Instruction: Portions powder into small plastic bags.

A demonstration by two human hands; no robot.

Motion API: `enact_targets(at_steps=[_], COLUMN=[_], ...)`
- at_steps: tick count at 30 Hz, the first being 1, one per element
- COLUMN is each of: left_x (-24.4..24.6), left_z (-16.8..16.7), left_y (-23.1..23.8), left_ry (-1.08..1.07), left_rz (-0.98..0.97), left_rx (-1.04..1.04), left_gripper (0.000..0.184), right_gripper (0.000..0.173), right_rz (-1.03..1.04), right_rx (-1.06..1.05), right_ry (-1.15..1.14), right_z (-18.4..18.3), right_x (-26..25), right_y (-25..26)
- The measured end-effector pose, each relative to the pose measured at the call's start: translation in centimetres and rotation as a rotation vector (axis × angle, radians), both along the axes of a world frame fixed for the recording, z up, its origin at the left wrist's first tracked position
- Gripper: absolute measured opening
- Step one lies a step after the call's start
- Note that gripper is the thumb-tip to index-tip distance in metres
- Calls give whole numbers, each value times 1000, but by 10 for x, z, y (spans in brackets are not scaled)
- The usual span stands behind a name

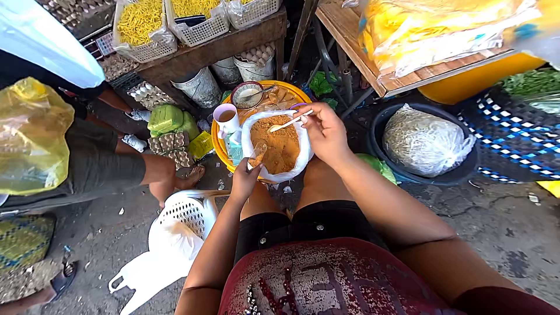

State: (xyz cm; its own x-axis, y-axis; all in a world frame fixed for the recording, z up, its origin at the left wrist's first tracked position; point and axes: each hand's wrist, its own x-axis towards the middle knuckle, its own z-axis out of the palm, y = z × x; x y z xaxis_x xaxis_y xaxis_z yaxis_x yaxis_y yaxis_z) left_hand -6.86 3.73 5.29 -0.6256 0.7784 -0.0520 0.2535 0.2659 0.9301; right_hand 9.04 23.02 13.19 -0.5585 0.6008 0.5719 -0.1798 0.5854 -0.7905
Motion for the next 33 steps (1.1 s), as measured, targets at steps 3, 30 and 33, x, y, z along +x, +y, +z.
enact_targets(at_steps=[3,30,33], left_x=[1,1,-2], left_z=[-2,33,32], left_y=[-3,16,16], left_ry=[-43,222,93], left_rz=[6,-143,-145], left_rx=[25,-482,-419], left_gripper=[23,37,39], right_gripper=[23,26,21], right_rz=[-102,8,113], right_rx=[-78,-621,-200], right_ry=[-217,-313,-232], right_z=[-37,-22,-29], right_x=[-11,-13,-13], right_y=[8,-26,-50])
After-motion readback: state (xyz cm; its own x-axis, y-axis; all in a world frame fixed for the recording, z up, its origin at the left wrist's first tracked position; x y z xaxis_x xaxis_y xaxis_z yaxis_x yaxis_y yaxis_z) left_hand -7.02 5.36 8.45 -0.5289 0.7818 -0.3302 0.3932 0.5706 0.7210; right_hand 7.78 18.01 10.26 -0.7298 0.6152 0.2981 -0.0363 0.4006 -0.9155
